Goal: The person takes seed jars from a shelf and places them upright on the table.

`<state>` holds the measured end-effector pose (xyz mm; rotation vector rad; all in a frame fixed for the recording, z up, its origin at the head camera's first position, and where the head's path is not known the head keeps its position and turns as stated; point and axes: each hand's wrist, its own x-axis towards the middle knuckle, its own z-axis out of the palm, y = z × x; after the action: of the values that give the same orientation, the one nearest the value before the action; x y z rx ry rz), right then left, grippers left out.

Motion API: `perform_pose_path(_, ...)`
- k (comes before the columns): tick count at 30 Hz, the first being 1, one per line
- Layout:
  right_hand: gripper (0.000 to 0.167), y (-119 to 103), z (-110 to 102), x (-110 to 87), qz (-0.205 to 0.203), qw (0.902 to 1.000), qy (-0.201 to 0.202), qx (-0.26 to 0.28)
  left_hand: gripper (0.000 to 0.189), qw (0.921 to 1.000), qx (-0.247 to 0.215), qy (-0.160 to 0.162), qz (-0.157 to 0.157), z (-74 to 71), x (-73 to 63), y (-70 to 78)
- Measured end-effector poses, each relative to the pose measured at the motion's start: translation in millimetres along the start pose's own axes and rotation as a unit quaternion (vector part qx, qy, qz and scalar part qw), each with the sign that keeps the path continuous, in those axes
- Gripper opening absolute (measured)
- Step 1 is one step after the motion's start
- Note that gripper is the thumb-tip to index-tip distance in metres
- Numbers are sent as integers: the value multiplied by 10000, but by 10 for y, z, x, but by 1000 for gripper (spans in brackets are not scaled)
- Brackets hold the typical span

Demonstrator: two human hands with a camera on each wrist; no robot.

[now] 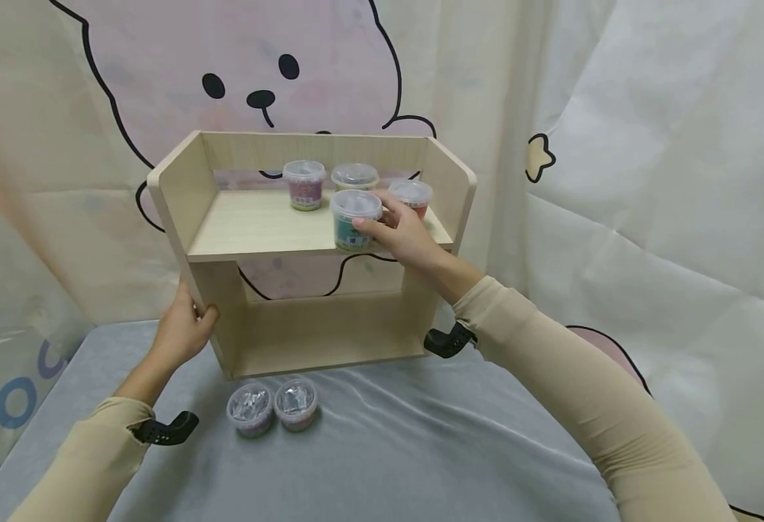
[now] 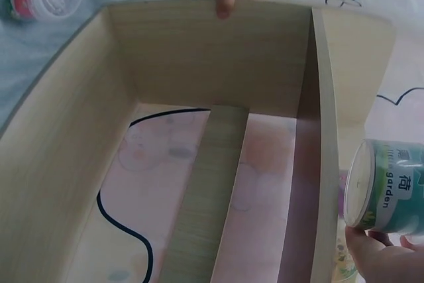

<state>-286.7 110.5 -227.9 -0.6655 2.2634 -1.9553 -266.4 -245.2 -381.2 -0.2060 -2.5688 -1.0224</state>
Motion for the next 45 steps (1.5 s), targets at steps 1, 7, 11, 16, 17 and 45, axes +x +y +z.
perform_pose_path(1, 57, -1, 5, -28, -27, 10000, -42, 4, 69, 10000, -25, -6, -4, -2, -7, 0)
perform_pose_path(7, 64, 38, 23, -191, -18, 9999, -166, 4, 72, 10000, -47, -36, -31, -5, -39, -7)
perform_pose_path(11, 64, 69, 9, -272, 54, 9997, -225, 4, 73, 10000, -51, -24, 31, -2, -35, -5)
perform_pose_path(16, 64, 101, -3, -338, 77, 9992, -387, 13, 73, 10000, -40, -30, 26, -23, -40, 1)
perform_pose_path(17, 64, 109, -2, -351, 59, 9991, -428, 31, 73, 10000, -47, -40, 8, -27, -42, 2)
perform_pose_path(45, 70, 719, 100, -690, 291, 9962, -540, 618, 69, 9999, 53, 142, 11, 14, -25, -5)
